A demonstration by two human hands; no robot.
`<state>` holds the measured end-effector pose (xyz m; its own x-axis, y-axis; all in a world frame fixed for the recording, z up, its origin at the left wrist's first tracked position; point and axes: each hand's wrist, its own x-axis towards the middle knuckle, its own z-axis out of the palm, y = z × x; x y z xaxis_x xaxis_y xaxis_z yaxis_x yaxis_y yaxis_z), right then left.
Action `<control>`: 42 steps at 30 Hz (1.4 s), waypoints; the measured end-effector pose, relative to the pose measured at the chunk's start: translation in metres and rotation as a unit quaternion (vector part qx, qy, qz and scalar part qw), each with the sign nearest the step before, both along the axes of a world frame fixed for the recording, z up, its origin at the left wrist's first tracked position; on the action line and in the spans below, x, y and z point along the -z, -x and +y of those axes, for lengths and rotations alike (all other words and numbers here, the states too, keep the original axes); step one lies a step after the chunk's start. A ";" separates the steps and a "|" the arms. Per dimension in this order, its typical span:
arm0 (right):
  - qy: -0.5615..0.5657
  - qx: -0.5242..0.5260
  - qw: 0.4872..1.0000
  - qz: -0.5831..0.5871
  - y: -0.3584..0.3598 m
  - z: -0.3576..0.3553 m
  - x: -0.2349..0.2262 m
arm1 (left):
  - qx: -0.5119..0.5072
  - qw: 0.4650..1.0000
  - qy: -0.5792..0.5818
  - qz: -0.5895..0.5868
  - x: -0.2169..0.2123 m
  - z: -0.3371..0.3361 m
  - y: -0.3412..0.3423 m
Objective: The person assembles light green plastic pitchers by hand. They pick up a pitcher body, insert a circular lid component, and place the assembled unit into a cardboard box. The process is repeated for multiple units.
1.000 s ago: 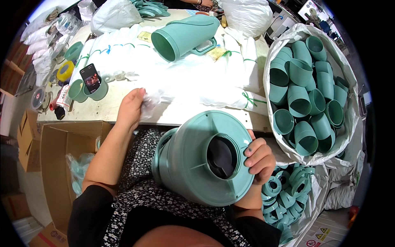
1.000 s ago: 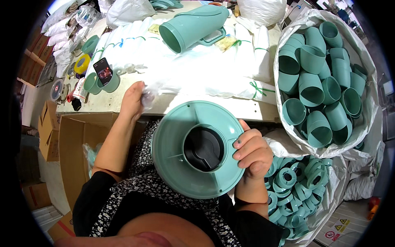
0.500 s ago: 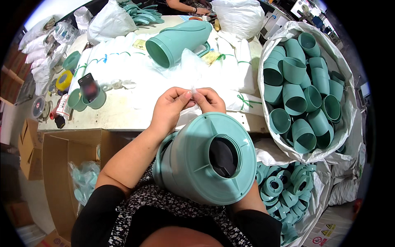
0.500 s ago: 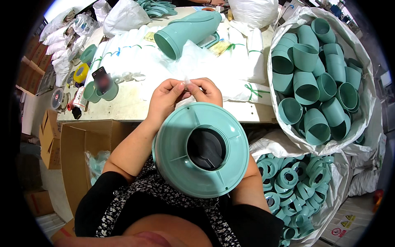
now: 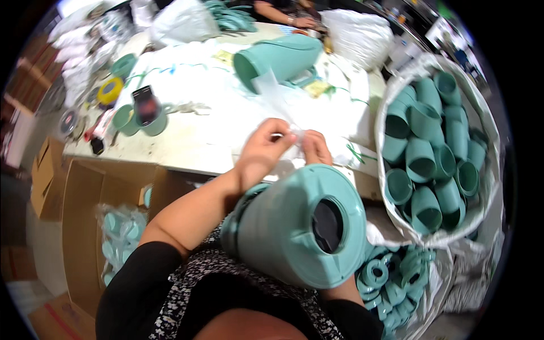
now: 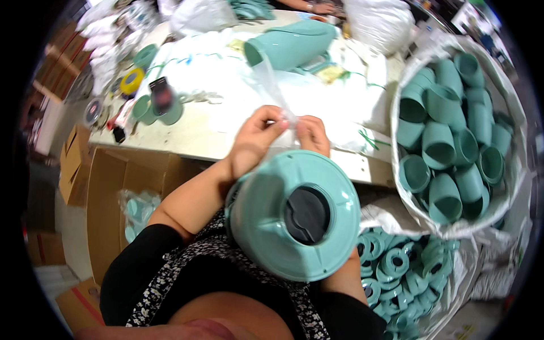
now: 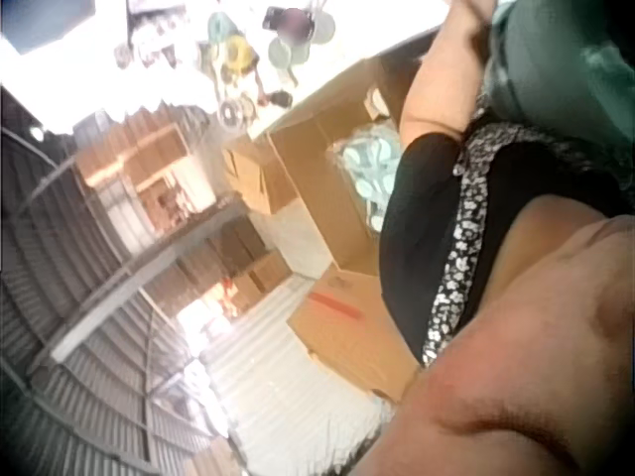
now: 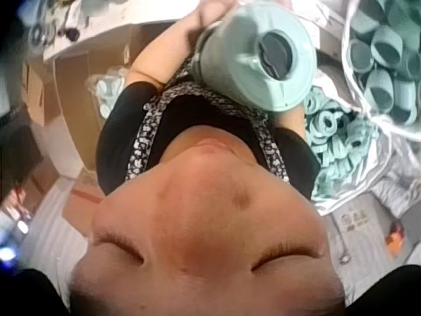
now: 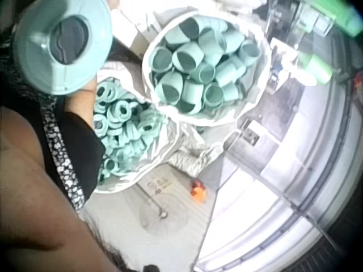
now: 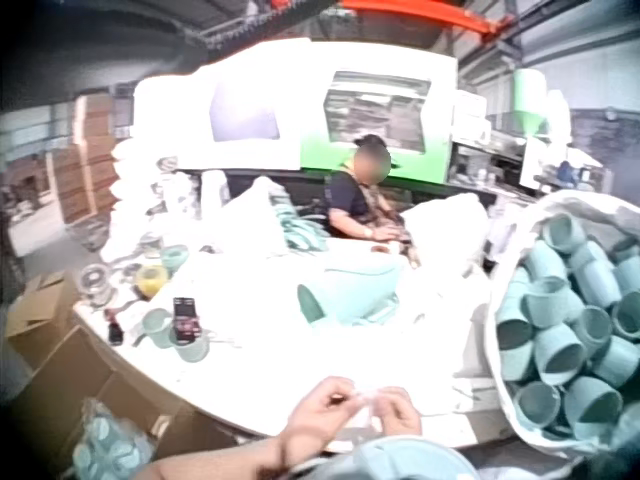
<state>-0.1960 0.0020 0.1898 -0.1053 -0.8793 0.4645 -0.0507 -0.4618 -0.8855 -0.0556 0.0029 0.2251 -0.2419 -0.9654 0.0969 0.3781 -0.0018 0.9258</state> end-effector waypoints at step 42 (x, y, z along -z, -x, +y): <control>-0.269 -0.410 0.865 0.107 -0.052 0.176 0.000 | -0.370 0.879 -0.028 -0.299 -0.011 0.203 -0.264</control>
